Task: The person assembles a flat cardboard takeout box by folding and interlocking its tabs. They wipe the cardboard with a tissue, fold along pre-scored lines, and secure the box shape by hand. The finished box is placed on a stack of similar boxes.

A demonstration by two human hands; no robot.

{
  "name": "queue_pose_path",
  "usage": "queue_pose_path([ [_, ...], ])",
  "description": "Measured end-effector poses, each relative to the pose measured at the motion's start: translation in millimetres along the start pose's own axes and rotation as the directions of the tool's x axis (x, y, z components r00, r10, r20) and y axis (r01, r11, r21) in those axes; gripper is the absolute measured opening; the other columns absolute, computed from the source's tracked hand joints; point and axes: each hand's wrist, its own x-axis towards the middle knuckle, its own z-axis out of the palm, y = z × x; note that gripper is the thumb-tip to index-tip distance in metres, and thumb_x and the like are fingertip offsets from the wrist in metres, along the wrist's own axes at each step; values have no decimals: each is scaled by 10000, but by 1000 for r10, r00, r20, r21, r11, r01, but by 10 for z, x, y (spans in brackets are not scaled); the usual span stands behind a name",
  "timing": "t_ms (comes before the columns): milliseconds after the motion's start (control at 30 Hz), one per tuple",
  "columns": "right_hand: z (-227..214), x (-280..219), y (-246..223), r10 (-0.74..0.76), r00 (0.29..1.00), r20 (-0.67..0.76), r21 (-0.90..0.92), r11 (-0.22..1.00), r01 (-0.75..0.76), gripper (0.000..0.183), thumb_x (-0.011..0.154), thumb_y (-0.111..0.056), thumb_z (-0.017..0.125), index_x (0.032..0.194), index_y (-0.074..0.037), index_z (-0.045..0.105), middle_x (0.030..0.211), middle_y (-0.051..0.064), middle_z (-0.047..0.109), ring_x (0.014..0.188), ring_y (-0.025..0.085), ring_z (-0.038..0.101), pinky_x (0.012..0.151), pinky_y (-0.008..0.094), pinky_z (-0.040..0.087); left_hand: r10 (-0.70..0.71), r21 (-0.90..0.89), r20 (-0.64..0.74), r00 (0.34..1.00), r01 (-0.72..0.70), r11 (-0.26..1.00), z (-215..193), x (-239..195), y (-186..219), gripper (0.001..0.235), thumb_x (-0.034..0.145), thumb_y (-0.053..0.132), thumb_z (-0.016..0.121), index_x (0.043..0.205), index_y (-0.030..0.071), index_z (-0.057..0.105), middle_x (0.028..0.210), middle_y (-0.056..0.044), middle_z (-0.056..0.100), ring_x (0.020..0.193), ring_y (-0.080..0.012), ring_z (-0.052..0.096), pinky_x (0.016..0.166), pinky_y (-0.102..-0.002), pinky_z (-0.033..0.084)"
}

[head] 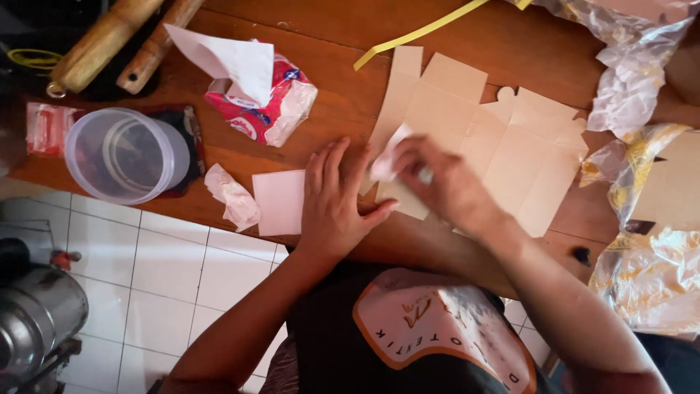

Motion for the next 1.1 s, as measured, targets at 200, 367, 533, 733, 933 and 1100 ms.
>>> queue_pose_path([
  [200, -6, -276, 5, 82, 994, 71, -55, 995, -78, 324, 807, -63, 695, 1100, -149, 585, 842, 35, 723, 807, 256, 719, 760, 407, 552, 33, 68, -6, 999, -33, 997, 24, 4, -23, 787, 788, 635, 688, 1358, 115, 533, 1416, -187, 432, 1320, -382, 418, 1115, -565, 305],
  [367, -154, -406, 211, 79, 993, -89, -177, 980, -94, 201, 871, -139, 698, 1053, -159, 615, 855, 38, 706, 829, 237, 705, 770, 384, 548, 82, 115, 55, 995, -88, 989, -15, 58, -12, 794, 756, 614, 727, 1306, 66, 557, 1427, -196, 430, 1354, -388, 385, 1128, -582, 251],
  [533, -116, -429, -50, 49, 998, 38, -103, 994, -45, 162, 834, -95, 707, 975, -138, 641, 812, 42, 703, 811, 254, 708, 757, 388, 556, 185, -8, 221, 957, -188, 982, -29, 220, -33, 887, 709, 405, 835, 1406, 13, 453, 1596, -190, 228, 1498, -383, 146, 1191, -595, 77],
  [733, -214, -8, 717, -52, 980, -195, -383, 924, -27, 141, 960, -167, 661, 1095, -130, 647, 852, 82, 655, 800, 257, 680, 748, 385, 539, 236, -40, 211, 948, -233, 972, -5, 151, -46, 871, 784, 534, 730, 1397, -24, 463, 1566, -195, 319, 1484, -358, 232, 1215, -511, 94],
  [933, 124, 597, 516, -108, 967, -233, -200, 978, 61, 286, 883, -155, 700, 1164, -156, 648, 885, 79, 675, 834, 259, 699, 748, 394, 555, 201, -74, 205, 958, -190, 979, -11, 167, -29, 860, 778, 558, 725, 1361, -28, 485, 1551, -205, 333, 1473, -371, 248, 1214, -513, 83],
  [1100, 111, 1014, 681, -144, 926, -348, -229, 971, 65, 174, 1014, -209, 610, 1092, -70, 542, 844, 59, 676, 687, 232, 669, 590, 379, 511, 240, 5, 187, 953, -245, 969, -85, 194, -20, 792, 847, 584, 653, 1317, -38, 516, 1492, -197, 420, 1437, -349, 324, 1198, -512, 186],
])
